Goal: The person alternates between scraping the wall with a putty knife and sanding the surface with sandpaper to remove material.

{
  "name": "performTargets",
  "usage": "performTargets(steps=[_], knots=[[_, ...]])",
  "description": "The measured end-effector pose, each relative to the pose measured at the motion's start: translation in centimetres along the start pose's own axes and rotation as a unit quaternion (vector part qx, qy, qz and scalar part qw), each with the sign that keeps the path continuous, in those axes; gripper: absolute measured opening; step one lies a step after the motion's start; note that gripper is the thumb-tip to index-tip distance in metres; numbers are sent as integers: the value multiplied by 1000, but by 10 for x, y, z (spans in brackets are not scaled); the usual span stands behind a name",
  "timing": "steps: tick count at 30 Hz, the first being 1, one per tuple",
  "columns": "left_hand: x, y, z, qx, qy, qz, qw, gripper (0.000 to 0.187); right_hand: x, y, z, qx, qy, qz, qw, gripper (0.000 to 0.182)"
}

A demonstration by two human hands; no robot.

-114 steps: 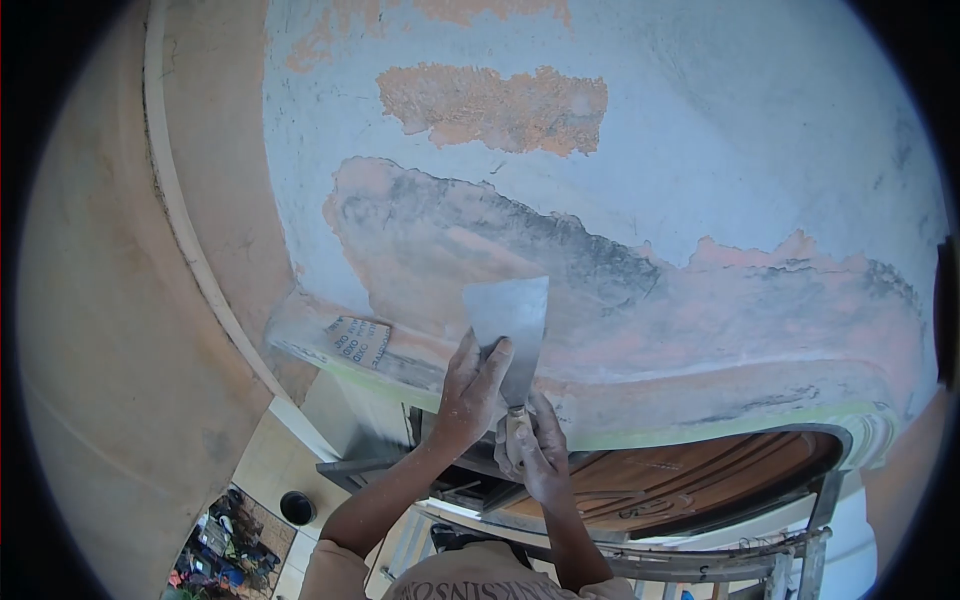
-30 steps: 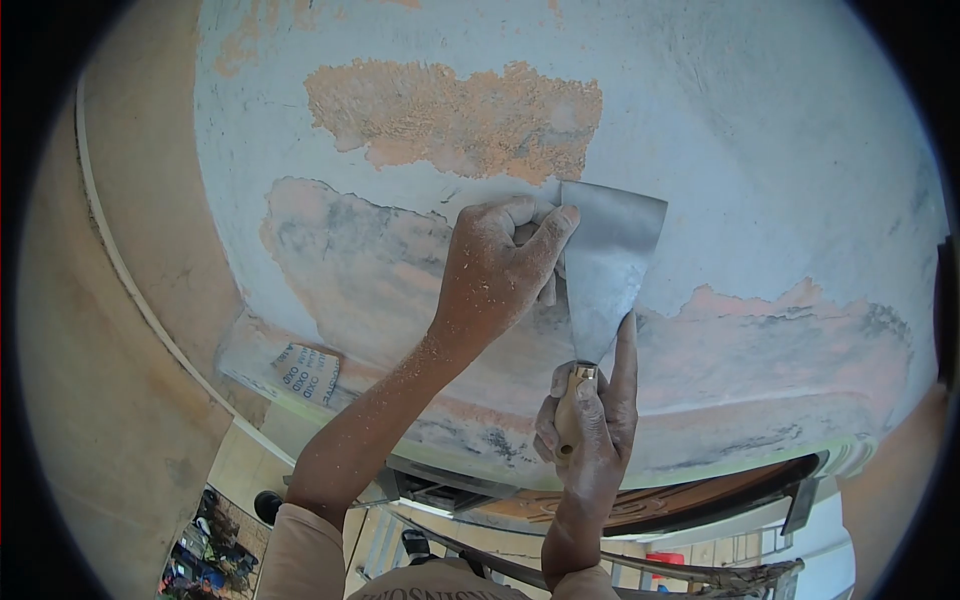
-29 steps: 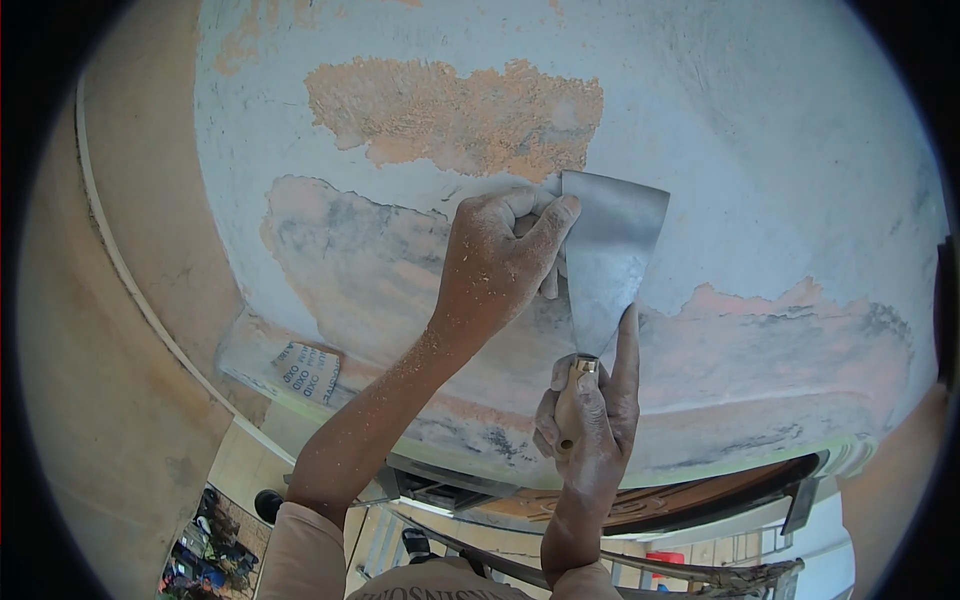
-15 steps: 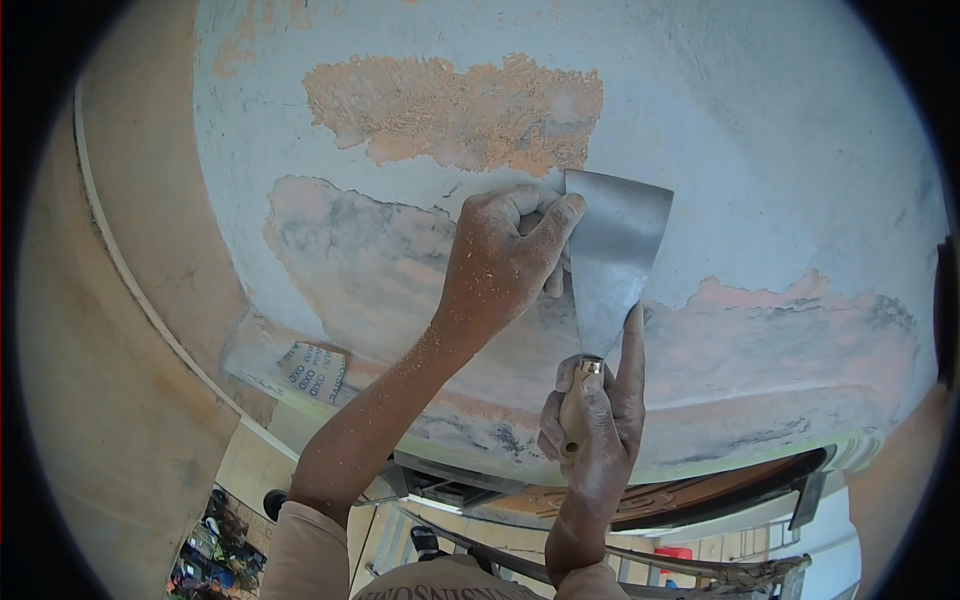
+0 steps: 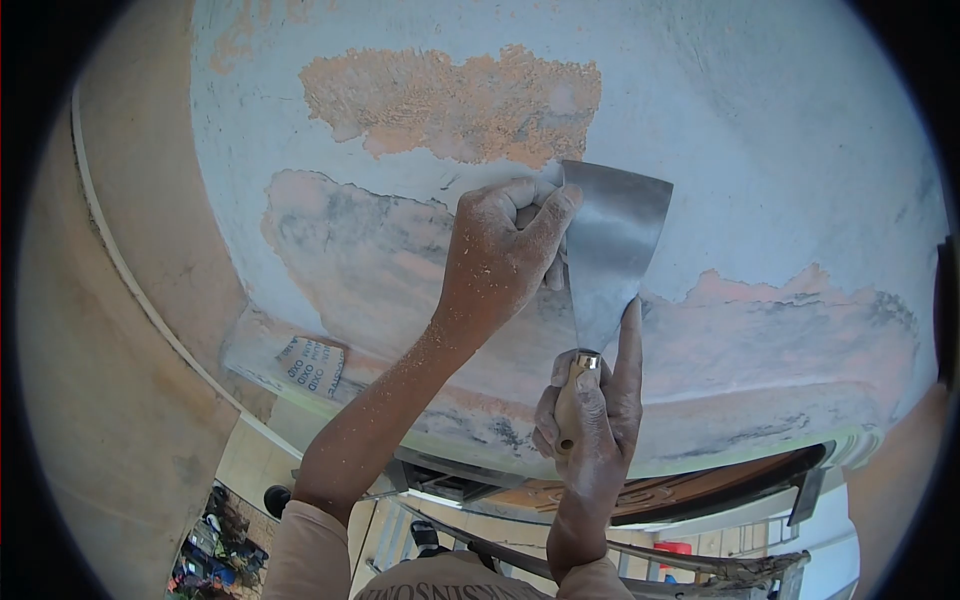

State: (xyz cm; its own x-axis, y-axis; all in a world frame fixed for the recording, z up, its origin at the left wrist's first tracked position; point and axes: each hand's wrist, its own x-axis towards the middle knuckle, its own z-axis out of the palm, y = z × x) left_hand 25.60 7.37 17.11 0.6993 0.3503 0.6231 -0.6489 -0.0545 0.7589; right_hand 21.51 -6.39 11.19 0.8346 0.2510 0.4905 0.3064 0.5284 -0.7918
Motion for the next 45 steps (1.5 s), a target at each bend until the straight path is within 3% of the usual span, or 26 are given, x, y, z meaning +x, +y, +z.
performTargets(steps=[7, 16, 22, 31, 37, 40, 45], knots=[[-4, 1, 0, -10, -4, -33, 999, 25, -7, 3, -3, 13, -8, 4, 1000, 69], [-5, -19, 5, 41, 43, 69, 996, 30, -6, 24, -12, 105, -23, 3, 994, 72], [-7, -4, 0, 35, 5, -19, 999, 33, 0, 18, -9, 93, -57, 4, 994, 69], [3, -10, -10, 68, -58, 22, 996, 32, 5, 6, -1, 107, -30, 8, 994, 73], [2, -10, -4, 88, -48, 49, 994, 36, 3, 11, -7, 95, -36, -9, 995, 71], [4, 7, -1, 34, -50, -16, 998, 35, 3, 7, -4, 79, -28, -3, 997, 70], [1, 4, -1, 30, -46, -15, 998, 31, 2, 8, -6, 83, -32, 0, 996, 69]])
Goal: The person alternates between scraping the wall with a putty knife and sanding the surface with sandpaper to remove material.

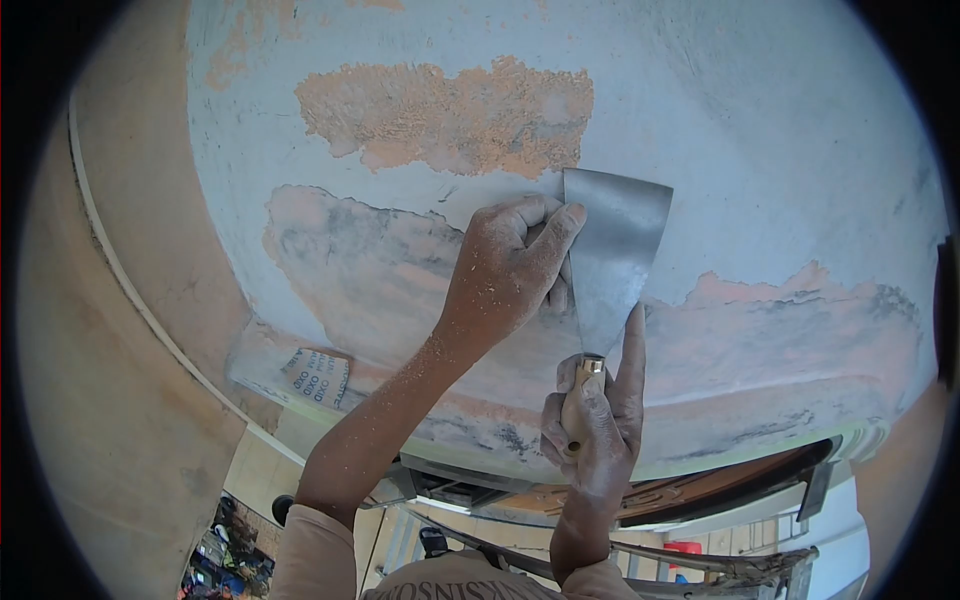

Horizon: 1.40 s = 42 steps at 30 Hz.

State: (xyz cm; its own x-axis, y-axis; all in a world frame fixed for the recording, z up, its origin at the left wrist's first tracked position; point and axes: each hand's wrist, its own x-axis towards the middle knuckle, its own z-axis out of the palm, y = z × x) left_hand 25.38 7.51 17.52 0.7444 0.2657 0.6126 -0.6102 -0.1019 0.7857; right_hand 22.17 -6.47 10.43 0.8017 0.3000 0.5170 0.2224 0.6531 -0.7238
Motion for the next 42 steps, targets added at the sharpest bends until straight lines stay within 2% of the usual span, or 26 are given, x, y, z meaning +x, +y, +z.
performTargets(steps=[7, 10, 13, 23, 36, 42], knots=[[3, -4, -1, 1, -11, 0, 1000, 28, 3, -3, 5, 5, 12, 8, 1000, 70], [0, -2, 5, -28, 9, 3, 1000, 35, -2, -4, 3, 9, 15, 11, 1000, 70], [-2, -4, 3, -17, -7, -10, 1000, 29, 2, -3, 2, 13, 1, 7, 1000, 70], [0, 0, 3, -40, -8, -7, 999, 30, 1, -10, 9, 28, 6, 5, 1000, 68], [1, 0, 4, -26, -12, -18, 999, 33, -3, -14, 9, -10, 23, 1, 1000, 67], [-1, -1, 4, -34, -10, -12, 999, 33, -3, -14, 3, -20, -3, 10, 1000, 66]])
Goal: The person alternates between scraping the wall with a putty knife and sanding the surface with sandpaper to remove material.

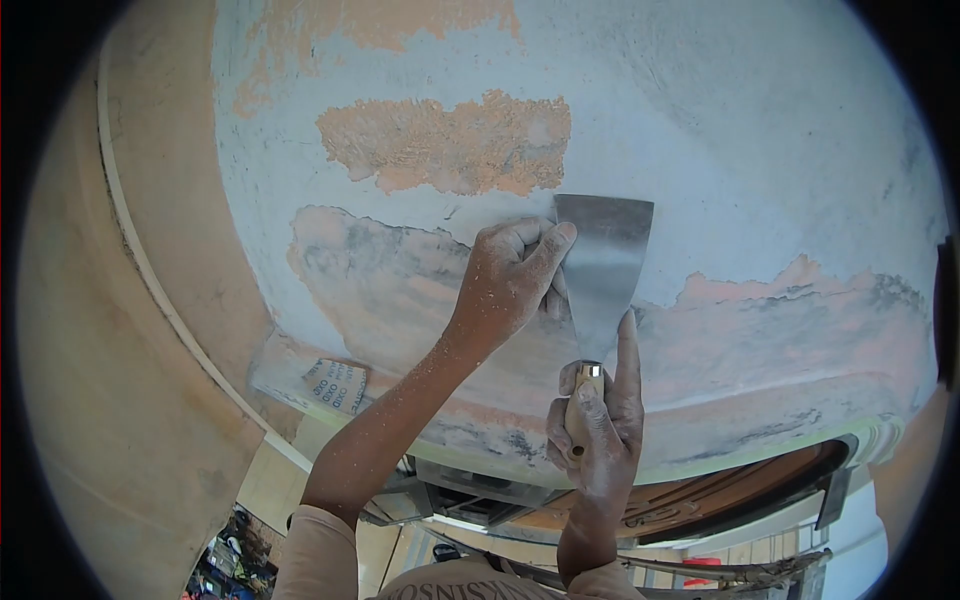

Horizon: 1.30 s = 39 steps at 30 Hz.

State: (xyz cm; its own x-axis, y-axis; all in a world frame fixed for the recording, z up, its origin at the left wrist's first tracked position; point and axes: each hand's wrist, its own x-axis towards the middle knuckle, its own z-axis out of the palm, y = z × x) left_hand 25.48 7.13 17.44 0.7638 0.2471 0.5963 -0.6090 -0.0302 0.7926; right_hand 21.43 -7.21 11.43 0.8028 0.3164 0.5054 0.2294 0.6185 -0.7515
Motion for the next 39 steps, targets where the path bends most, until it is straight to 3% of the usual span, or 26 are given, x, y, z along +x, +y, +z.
performTargets(steps=[13, 19, 25, 28, 32, 35, 39], knots=[[-4, -2, 5, 29, 36, 7, 999, 34, 3, 4, -10, -18, -39, 4, 999, 65], [4, -4, 0, 47, 42, 57, 996, 35, 7, 5, -11, -22, -48, 5, 999, 65], [10, 9, -1, 36, 40, 25, 998, 36, 18, 9, 0, -19, -41, -12, 999, 64], [5, 1, -8, 114, -28, 53, 992, 35, 8, 15, -13, 17, -49, 2, 999, 66], [8, 5, -5, 54, 30, 10, 998, 39, 17, 14, 1, 1, -40, -9, 999, 66], [7, -5, -11, 106, -33, 34, 993, 41, 5, 21, -5, 4, 2, -17, 1000, 71], [8, -8, -10, 122, -2, 80, 989, 42, 13, 12, 1, 15, -2, 4, 1000, 71]])
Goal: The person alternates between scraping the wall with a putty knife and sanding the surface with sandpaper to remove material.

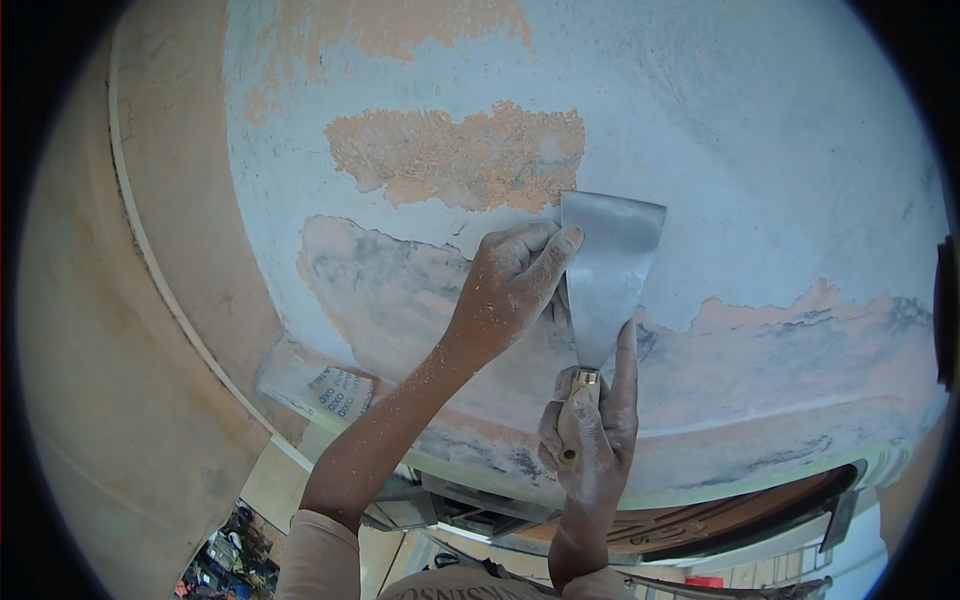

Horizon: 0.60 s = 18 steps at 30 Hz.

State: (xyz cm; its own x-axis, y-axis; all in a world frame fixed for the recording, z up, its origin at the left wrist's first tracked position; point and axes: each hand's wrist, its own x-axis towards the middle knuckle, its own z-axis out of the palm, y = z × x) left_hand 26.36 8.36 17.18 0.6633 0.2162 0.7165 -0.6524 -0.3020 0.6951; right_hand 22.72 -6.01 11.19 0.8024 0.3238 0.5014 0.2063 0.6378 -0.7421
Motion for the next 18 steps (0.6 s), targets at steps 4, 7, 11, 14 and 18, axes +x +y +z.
performTargets(steps=[4, 7, 11, 14, 18], knots=[[-3, 10, 3, -23, -15, -30, 999, 42, -6, 3, -7, -9, -18, -13, 1000, 67], [-1, 8, 4, -31, -14, -31, 999, 42, -6, 2, -8, -10, 5, -17, 1000, 70], [-1, 3, 4, -40, -35, -35, 998, 42, -5, 3, -8, -8, 1, -26, 1000, 68], [2, 13, 2, -73, -46, -81, 993, 43, -7, 1, -8, -22, 9, -27, 999, 68], [1, 4, 2, -57, -51, -57, 995, 45, -10, -4, -1, -73, 22, -26, 997, 68]])
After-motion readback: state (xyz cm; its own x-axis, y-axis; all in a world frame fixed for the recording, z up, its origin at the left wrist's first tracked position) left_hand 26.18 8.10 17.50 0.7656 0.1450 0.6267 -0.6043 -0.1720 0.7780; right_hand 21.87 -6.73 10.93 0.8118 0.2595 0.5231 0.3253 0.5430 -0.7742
